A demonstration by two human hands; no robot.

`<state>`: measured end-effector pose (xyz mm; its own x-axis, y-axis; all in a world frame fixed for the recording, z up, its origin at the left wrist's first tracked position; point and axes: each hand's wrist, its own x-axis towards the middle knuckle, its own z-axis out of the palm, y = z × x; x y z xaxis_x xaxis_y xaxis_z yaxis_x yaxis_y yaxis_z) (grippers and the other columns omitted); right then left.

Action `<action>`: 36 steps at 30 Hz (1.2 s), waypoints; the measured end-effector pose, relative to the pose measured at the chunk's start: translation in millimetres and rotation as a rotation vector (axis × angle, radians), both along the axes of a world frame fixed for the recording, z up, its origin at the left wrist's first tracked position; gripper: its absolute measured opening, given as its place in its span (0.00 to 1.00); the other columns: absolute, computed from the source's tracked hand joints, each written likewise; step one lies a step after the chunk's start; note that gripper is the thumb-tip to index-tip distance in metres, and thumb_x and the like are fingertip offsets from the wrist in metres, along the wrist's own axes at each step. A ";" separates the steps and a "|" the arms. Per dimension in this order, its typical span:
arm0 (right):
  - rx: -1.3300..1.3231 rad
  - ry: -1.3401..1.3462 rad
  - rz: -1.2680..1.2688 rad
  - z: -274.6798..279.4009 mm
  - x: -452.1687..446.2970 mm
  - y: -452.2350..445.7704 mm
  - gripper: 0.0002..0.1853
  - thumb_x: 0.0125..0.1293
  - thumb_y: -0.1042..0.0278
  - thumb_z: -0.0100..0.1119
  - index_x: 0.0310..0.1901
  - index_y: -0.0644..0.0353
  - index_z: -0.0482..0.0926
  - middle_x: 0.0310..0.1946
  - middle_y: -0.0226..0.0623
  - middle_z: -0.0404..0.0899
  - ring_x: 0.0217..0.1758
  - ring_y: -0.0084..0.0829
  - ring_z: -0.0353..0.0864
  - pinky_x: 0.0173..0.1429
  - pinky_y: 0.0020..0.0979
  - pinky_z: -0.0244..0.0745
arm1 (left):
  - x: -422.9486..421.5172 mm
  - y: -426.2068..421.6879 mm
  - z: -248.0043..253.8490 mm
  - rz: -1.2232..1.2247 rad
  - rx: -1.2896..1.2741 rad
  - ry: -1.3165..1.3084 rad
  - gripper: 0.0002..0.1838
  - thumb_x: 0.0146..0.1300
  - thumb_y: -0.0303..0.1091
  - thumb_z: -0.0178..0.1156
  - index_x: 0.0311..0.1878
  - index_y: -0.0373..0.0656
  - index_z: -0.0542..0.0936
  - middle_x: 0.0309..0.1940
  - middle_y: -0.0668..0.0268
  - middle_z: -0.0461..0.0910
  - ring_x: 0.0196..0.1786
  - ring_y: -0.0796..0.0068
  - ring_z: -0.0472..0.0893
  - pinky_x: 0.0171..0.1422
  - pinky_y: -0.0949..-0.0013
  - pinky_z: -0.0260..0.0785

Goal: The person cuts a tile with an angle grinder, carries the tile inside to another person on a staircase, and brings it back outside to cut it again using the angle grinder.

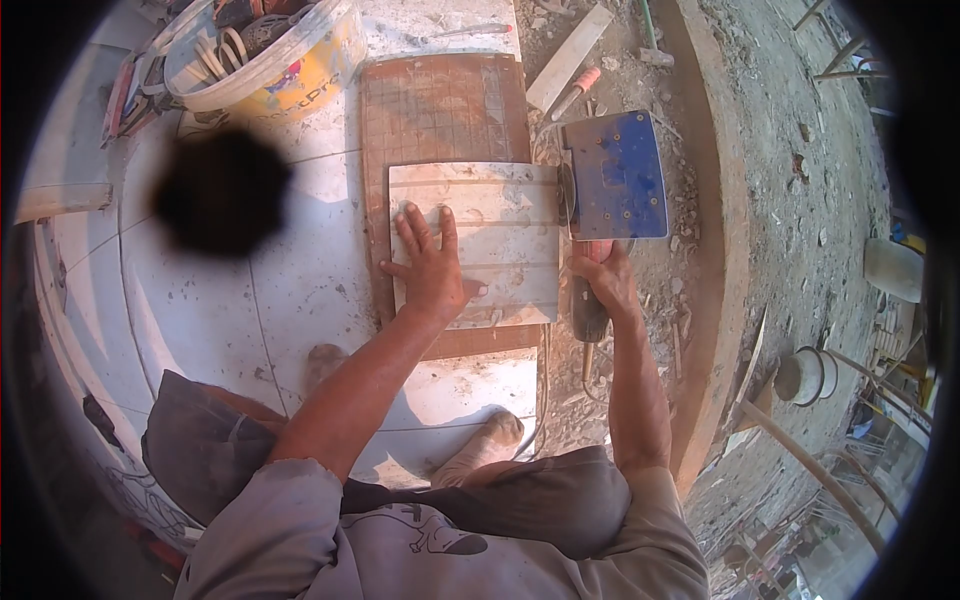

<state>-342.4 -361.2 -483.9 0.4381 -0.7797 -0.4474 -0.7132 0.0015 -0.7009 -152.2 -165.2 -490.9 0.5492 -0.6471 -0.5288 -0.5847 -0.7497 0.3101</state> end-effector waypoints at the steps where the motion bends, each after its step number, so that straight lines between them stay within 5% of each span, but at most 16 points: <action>1: -0.008 0.025 0.001 -0.6 1.0 -1.6 0.37 0.46 0.55 0.73 0.57 0.68 0.76 0.48 0.50 0.84 0.49 0.42 0.84 0.55 0.39 0.77 | 0.5 -0.1 -1.5 -0.009 0.011 -0.024 0.72 0.45 0.58 0.80 0.82 0.49 0.38 0.78 0.35 0.20 0.81 0.34 0.24 0.62 0.10 0.48; 36: 0.049 0.043 0.014 11.4 -32.7 25.7 0.34 0.44 0.57 0.71 0.55 0.67 0.78 0.44 0.47 0.85 0.47 0.39 0.84 0.54 0.37 0.77 | -0.3 -3.7 13.1 0.011 0.050 0.029 0.68 0.51 0.56 0.77 0.82 0.48 0.37 0.79 0.36 0.21 0.81 0.36 0.22 0.67 0.10 0.42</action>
<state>-375.1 -335.5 -472.5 0.4282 -0.7504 -0.5035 -0.7432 0.0246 -0.6686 -152.5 -169.0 -477.8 0.5400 -0.6134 -0.5762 -0.5679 -0.7709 0.2885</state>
